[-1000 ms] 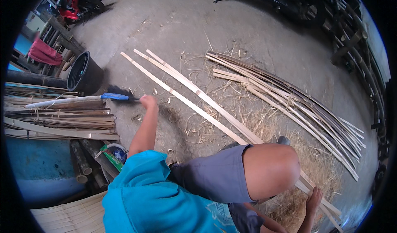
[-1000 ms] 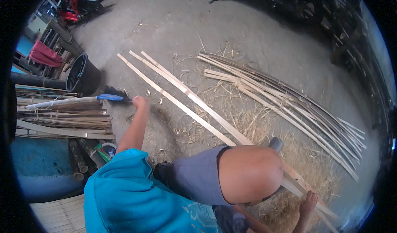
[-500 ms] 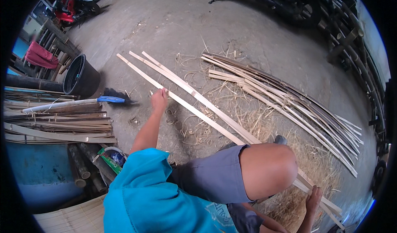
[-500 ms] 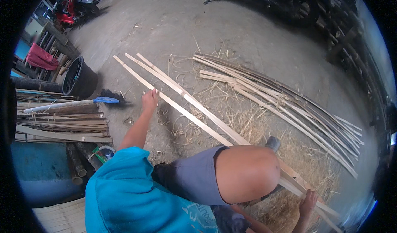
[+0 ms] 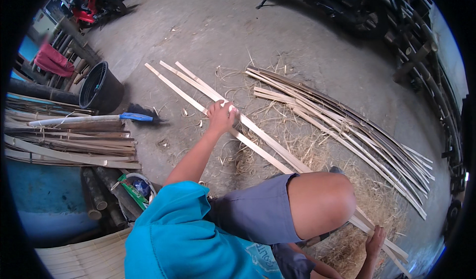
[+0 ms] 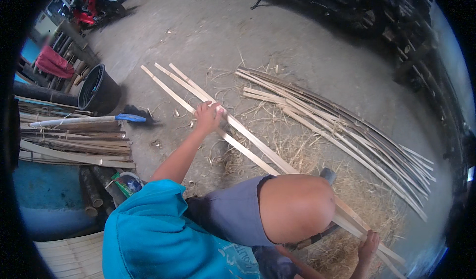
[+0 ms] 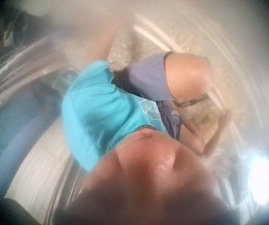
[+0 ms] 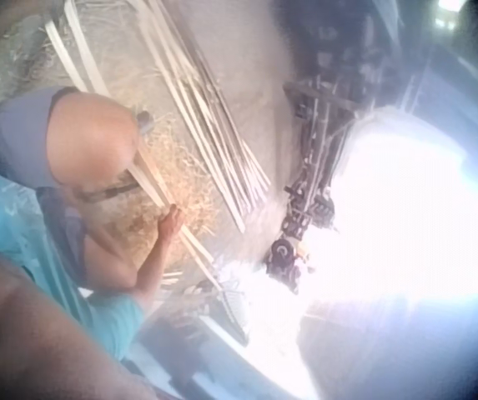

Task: The person sits on the floor and uses a knife to shave thin strips from bamboo pieces. They repeatedly scrape the surface of each strip to smooth it, then place the finished pieces aside.

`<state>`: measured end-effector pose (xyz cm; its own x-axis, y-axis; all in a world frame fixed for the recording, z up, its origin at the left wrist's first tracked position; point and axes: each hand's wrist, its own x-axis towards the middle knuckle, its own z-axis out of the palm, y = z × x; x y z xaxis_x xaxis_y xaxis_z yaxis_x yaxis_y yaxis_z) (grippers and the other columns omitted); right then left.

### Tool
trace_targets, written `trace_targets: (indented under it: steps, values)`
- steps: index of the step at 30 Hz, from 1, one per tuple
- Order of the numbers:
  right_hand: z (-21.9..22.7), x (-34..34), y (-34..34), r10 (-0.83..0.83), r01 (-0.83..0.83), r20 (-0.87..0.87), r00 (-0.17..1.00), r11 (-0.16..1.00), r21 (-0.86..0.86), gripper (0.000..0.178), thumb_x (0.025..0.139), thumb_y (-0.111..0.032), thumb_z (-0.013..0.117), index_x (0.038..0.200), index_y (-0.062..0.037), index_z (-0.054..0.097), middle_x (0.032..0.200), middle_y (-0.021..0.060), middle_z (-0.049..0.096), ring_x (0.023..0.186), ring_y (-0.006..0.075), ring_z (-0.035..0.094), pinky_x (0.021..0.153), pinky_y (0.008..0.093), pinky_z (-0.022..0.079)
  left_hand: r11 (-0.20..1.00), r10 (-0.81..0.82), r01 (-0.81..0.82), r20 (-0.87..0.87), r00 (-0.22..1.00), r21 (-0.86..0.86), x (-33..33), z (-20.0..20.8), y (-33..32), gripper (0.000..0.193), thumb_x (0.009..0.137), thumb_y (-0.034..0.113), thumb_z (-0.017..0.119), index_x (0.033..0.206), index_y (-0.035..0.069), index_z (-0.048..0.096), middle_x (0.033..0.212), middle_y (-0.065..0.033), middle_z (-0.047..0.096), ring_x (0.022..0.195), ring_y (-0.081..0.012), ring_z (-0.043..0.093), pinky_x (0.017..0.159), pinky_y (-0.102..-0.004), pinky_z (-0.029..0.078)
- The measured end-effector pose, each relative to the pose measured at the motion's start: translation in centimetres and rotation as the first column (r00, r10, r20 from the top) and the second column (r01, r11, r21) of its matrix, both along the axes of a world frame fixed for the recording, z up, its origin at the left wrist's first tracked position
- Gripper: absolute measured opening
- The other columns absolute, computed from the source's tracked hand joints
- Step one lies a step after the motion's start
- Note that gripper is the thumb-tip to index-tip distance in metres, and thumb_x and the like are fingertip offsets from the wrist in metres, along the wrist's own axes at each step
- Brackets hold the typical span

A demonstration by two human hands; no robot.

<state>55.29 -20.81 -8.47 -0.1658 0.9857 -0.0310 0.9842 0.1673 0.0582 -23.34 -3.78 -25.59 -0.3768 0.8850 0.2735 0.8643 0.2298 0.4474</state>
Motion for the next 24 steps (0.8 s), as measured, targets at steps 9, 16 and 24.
trace_targets:
  steps: [9,16,24]
  values:
    - [-2.4,1.5,-0.8,0.101,-0.103,0.039,0.994,0.993,0.059,0.039,0.082,-0.022,0.059,0.113,0.0014,0.053,0.095,0.0227,0.053,0.096,0.045,0.053,0.086,0.0532,0.042,0.967,0.191,-0.043,0.607,0.772,-0.249,-3.7,-4.1,2.2,0.03,0.091,0.043,0.065,0.092,0.016,0.077,0.129,-0.0079,0.055,0.126,-0.0323,0.041,0.104,-0.0507,0.032]
    - [-3.9,3.1,-1.0,-0.099,0.111,0.11,0.989,0.988,-0.11,0.061,0.091,-0.042,0.062,0.141,-0.0108,0.047,0.141,0.018,0.049,0.131,0.0347,0.046,0.108,0.0481,0.038,0.609,0.68,-0.749,0.658,0.322,-0.263,1.1,-0.9,1.4,0.048,0.088,0.049,0.069,0.115,0.009,0.062,0.128,-0.0164,0.053,0.124,-0.0329,0.043,0.103,-0.0489,0.037]
    - [-2.6,0.9,1.2,-0.016,0.016,0.014,1.0,0.999,-0.049,0.057,0.083,-0.034,0.067,0.129,-0.0058,0.049,0.122,0.0204,0.051,0.117,0.0399,0.049,0.096,0.0497,0.04,0.866,-0.101,-0.485,0.905,-0.414,-0.125,5.7,-2.4,0.5,0.054,0.098,0.044,0.06,0.126,0.004,0.038,0.117,-0.0199,0.054,0.093,-0.0298,0.066,0.072,-0.0457,0.059]
